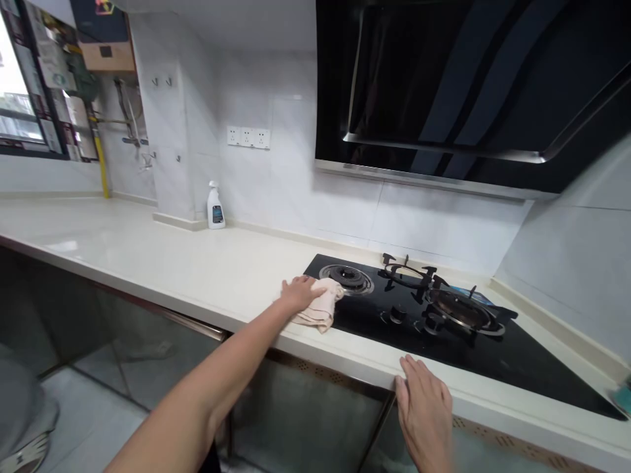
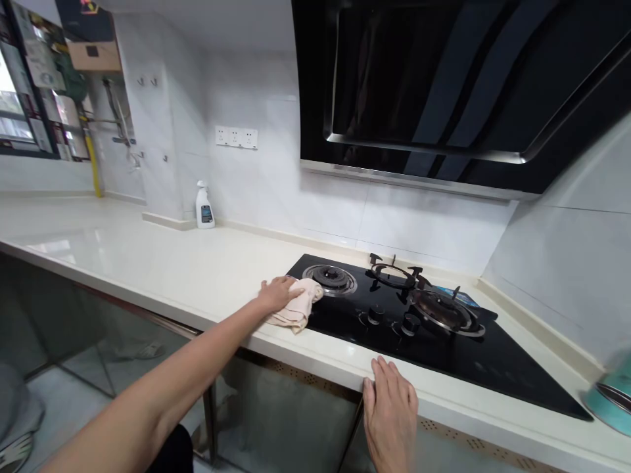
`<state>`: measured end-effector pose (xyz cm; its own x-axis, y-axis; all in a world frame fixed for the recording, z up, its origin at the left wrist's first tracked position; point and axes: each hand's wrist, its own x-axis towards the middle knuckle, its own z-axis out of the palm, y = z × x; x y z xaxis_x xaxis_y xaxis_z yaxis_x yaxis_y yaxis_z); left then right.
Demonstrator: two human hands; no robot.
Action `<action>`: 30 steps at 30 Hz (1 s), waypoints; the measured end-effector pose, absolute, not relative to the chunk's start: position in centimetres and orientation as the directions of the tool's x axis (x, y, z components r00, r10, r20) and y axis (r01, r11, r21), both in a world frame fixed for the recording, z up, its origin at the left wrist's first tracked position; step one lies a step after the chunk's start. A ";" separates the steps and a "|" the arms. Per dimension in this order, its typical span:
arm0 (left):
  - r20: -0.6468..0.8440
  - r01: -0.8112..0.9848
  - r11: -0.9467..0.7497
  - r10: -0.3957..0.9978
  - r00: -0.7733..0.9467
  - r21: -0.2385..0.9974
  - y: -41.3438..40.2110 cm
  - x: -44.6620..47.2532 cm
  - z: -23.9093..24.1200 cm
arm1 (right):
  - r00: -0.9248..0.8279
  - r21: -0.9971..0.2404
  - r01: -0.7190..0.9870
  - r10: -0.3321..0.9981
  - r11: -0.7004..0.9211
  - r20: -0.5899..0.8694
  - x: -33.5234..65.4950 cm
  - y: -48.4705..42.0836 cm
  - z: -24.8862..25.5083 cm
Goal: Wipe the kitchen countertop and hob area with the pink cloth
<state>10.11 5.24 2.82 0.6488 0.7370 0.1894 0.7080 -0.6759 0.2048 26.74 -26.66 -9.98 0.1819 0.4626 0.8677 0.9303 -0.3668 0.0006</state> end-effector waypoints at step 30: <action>0.214 0.796 -0.558 0.828 0.518 0.235 10.0 13.3 3.2 | 0.125 0.079 0.907 0.444 -0.414 0.887 27.3 -26.7 -10.4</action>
<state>13.35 9.98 3.23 0.5180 0.8283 0.2136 0.7958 -0.5582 0.2347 27.31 -26.67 -10.37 0.1247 0.4437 0.8875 0.9069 -0.4138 0.0794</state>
